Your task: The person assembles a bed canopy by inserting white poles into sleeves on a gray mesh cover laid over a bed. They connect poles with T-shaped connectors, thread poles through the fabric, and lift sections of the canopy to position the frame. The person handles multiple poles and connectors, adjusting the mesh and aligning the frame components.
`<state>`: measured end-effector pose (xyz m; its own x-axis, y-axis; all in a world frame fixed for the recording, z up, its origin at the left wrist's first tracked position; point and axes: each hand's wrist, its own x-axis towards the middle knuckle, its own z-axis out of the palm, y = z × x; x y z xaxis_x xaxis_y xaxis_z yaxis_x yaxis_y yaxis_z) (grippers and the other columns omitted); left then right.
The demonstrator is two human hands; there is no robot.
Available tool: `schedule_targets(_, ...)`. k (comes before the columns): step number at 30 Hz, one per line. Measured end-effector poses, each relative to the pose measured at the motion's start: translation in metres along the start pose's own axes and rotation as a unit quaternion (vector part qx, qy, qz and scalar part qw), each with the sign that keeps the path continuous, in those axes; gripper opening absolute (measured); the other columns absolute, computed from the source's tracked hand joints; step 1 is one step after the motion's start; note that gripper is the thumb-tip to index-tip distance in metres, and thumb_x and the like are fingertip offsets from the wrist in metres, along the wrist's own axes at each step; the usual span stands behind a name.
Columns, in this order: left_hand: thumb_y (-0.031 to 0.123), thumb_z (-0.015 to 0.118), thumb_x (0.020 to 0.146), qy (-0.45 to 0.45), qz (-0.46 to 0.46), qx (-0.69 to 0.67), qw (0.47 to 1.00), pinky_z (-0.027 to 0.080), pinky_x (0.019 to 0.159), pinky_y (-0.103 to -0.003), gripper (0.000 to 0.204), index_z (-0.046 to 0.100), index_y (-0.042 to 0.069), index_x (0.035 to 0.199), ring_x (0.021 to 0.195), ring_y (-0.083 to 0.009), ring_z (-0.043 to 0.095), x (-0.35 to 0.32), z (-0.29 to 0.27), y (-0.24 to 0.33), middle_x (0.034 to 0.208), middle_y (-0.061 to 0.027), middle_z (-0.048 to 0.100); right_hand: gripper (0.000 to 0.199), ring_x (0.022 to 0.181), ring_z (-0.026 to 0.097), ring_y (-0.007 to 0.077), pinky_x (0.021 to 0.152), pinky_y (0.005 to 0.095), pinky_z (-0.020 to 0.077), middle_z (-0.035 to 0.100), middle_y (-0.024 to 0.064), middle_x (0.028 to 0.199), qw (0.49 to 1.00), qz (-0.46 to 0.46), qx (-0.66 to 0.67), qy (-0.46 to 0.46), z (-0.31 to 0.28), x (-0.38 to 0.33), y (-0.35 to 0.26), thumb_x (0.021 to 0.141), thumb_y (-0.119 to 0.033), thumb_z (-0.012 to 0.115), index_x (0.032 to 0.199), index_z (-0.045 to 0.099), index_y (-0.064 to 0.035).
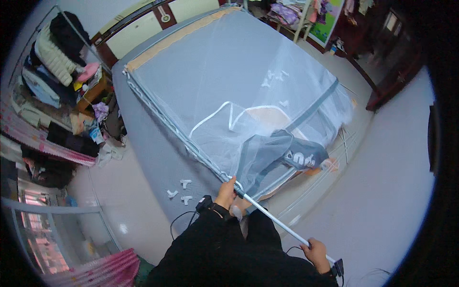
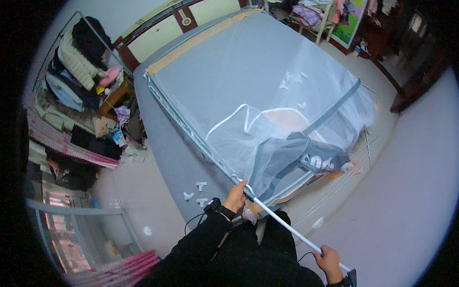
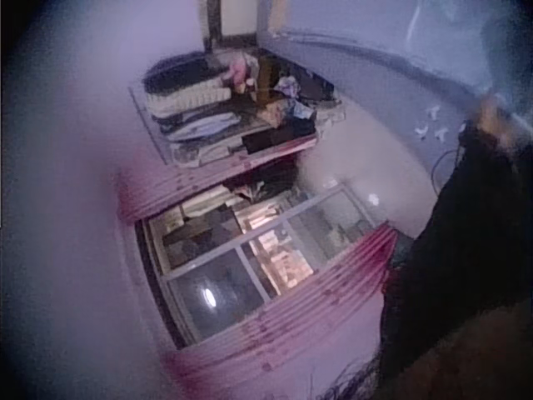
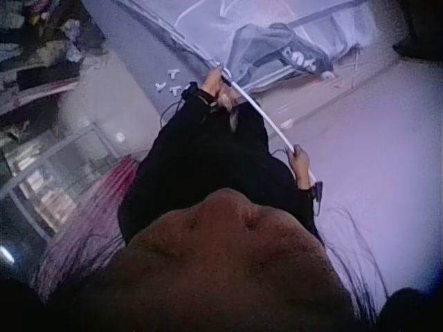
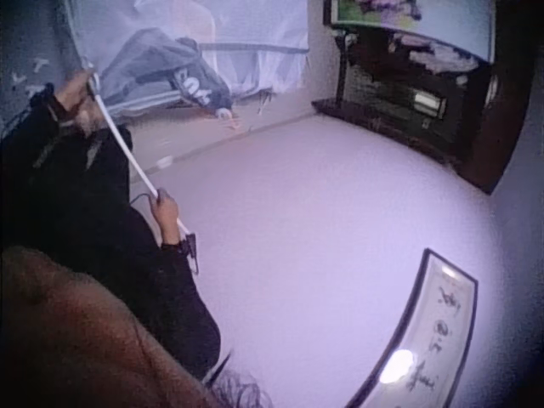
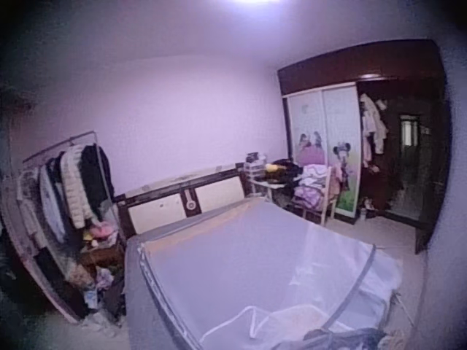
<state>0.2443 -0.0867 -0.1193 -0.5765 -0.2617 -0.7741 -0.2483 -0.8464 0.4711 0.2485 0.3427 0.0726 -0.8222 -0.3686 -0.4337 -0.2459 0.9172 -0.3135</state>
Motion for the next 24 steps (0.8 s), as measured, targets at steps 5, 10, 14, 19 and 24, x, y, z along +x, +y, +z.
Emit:
schedule_targets(5,0.026,0.059,0.093,-0.007,-0.034,-0.035,0.999,0.05,0.066,-0.038,0.023,0.056,0.004,0.1,0.079,-0.0216,0.058,-0.021,0.0,0.005,0.088,-0.0062,0.058,0.041,0.056,0.057,0.0372,0.05,0.0451,0.0427,0.056,0.0157,0.057,0.998,-0.04,0.006,0.037,0.034,0.03,-0.06,0.076,-0.042,0.073,0.068,0.057,-0.0047)
schedule_targets(10,0.022,0.062,0.089,0.165,0.121,0.048,0.978,0.05,0.066,-0.041,0.03,0.051,0.001,0.107,0.084,-0.0235,0.058,-0.002,-0.033,0.061,0.099,-0.0094,0.057,0.045,0.049,0.054,0.0371,0.046,0.0446,0.0405,0.053,0.0143,0.052,0.998,-0.042,-0.036,0.013,0.033,0.002,-0.041,0.075,-0.043,0.074,0.06,0.054,-0.0052)
schedule_targets(14,0.024,0.053,0.094,0.04,0.16,-0.091,0.982,0.051,0.076,-0.042,0.032,0.05,0.001,0.116,0.092,-0.0241,0.059,0.013,-0.056,0.096,0.105,-0.01,0.058,0.045,0.046,0.053,0.0357,0.045,0.0438,0.0398,0.052,0.014,0.05,0.996,-0.06,-0.051,0.042,0.019,-0.013,-0.007,0.072,-0.042,0.076,0.056,0.055,-0.0061)
schedule_targets(19,0.035,0.049,0.097,-0.043,0.049,-0.326,0.943,0.047,0.077,-0.038,0.027,0.055,0.012,0.109,0.082,-0.0188,0.054,-0.013,-0.053,0.099,0.094,-0.0028,0.056,0.047,0.045,0.053,0.0353,0.044,0.0415,0.0397,0.052,0.0128,0.048,0.986,-0.092,-0.134,0.04,-0.001,0.004,0.034,0.072,-0.046,0.074,0.054,0.055,-0.0076)
schedule_targets(24,0.048,0.045,0.096,-0.054,0.069,-0.34,0.936,0.039,0.066,-0.037,0.037,0.049,0.014,0.081,0.06,-0.0182,0.041,-0.011,-0.038,0.106,0.064,-0.0004,0.041,0.041,0.052,0.057,0.0344,0.049,0.0436,0.0427,0.057,0.0127,0.054,0.986,-0.055,-0.158,-0.013,-0.004,0.008,0.053,0.073,-0.046,0.072,0.061,0.062,-0.0085)
